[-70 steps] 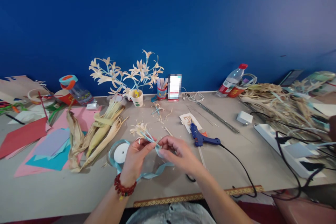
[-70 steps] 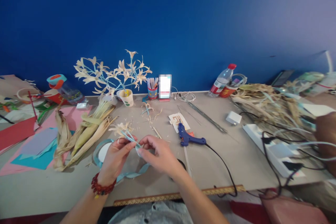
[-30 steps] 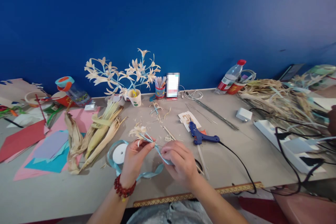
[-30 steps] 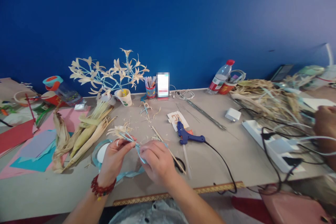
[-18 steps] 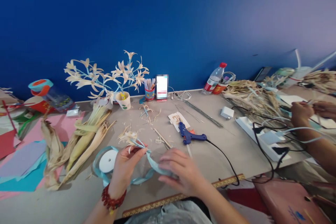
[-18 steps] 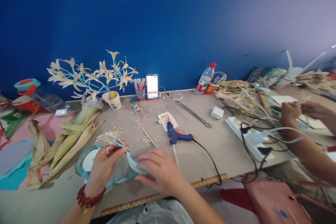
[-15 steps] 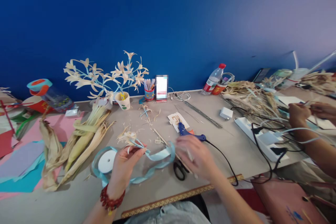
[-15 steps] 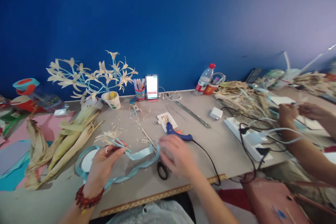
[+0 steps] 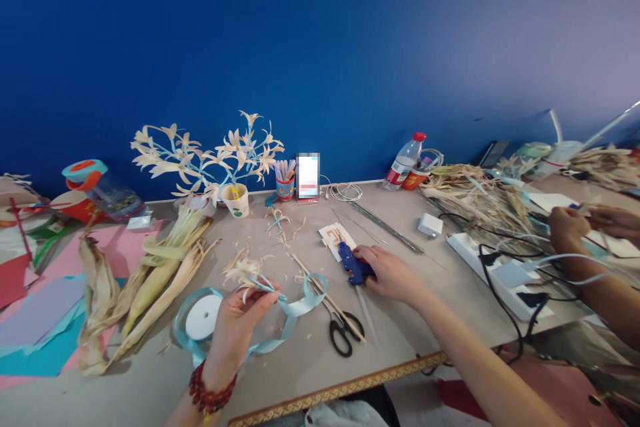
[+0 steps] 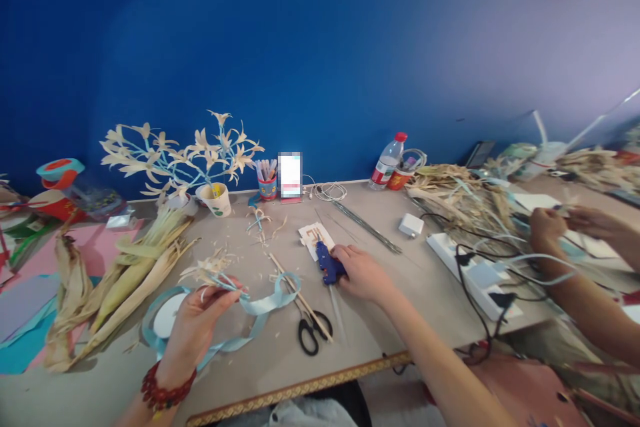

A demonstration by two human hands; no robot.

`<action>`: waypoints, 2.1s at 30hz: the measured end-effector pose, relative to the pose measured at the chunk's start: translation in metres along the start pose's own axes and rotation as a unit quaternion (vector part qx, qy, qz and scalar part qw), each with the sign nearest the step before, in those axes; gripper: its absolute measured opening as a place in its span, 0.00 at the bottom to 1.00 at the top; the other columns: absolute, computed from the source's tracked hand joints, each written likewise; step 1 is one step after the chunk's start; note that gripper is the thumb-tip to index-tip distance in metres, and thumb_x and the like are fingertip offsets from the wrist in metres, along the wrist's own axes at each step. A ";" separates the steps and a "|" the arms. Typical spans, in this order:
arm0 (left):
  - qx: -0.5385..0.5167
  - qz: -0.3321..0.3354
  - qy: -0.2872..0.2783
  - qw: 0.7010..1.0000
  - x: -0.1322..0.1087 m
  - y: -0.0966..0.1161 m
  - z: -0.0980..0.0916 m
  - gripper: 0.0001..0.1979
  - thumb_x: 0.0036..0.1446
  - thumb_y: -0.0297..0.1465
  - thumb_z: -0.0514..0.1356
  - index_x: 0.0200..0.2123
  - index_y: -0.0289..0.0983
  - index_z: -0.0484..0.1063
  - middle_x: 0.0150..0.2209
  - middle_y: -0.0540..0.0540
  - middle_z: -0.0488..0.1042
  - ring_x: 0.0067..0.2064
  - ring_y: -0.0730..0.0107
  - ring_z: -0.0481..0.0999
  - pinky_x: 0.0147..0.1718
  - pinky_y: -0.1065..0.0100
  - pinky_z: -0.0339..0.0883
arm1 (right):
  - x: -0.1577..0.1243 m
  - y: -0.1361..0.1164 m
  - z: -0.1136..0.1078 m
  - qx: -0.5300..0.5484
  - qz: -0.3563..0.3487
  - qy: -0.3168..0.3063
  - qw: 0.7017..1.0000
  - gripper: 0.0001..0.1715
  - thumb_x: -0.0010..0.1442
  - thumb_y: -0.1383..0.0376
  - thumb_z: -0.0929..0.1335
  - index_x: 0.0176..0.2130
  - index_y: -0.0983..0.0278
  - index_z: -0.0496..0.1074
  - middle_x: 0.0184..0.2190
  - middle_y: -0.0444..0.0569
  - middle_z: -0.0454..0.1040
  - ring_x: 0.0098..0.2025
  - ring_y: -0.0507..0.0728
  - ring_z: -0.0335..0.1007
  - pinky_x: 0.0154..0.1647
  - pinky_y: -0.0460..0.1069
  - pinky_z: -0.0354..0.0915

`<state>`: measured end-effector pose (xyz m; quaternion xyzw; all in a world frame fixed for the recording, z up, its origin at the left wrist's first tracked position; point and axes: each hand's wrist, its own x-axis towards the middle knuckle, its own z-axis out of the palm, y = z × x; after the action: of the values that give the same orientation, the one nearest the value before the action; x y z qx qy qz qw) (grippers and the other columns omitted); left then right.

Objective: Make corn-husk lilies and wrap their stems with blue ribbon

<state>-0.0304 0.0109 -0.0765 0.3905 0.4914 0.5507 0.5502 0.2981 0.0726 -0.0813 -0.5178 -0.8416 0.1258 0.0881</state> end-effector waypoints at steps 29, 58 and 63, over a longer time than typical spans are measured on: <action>-0.028 -0.008 -0.014 0.999 -0.003 0.003 0.004 0.06 0.47 0.29 0.69 0.32 0.37 0.80 0.33 0.46 0.81 0.37 0.67 0.77 0.39 0.70 0.71 | -0.035 -0.101 -0.037 0.296 -0.138 0.062 0.943 0.10 0.59 0.62 0.65 0.41 0.62 0.69 0.29 0.49 0.75 0.29 0.55 0.71 0.32 0.48 0.65; -0.014 -0.015 -0.006 1.000 -0.003 0.005 0.006 0.08 0.45 0.31 0.69 0.31 0.37 0.81 0.31 0.47 0.81 0.35 0.66 0.77 0.37 0.68 0.70 | -0.025 -0.116 -0.014 0.171 -0.148 0.032 0.974 0.08 0.53 0.63 0.61 0.36 0.60 0.63 0.25 0.46 0.71 0.26 0.55 0.67 0.29 0.47 0.58; -0.013 -0.015 -0.011 1.000 -0.003 0.006 0.005 0.08 0.46 0.32 0.69 0.32 0.37 0.81 0.31 0.46 0.81 0.35 0.66 0.77 0.38 0.69 0.70 | -0.024 -0.116 -0.013 0.168 -0.150 0.042 0.973 0.07 0.51 0.64 0.61 0.34 0.60 0.64 0.24 0.46 0.71 0.25 0.55 0.66 0.28 0.46 0.58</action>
<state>-0.0267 0.0086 -0.0688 0.3819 0.4844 0.5442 0.5687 0.2134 0.0024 -0.0345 -0.3680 -0.8720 0.2289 0.2275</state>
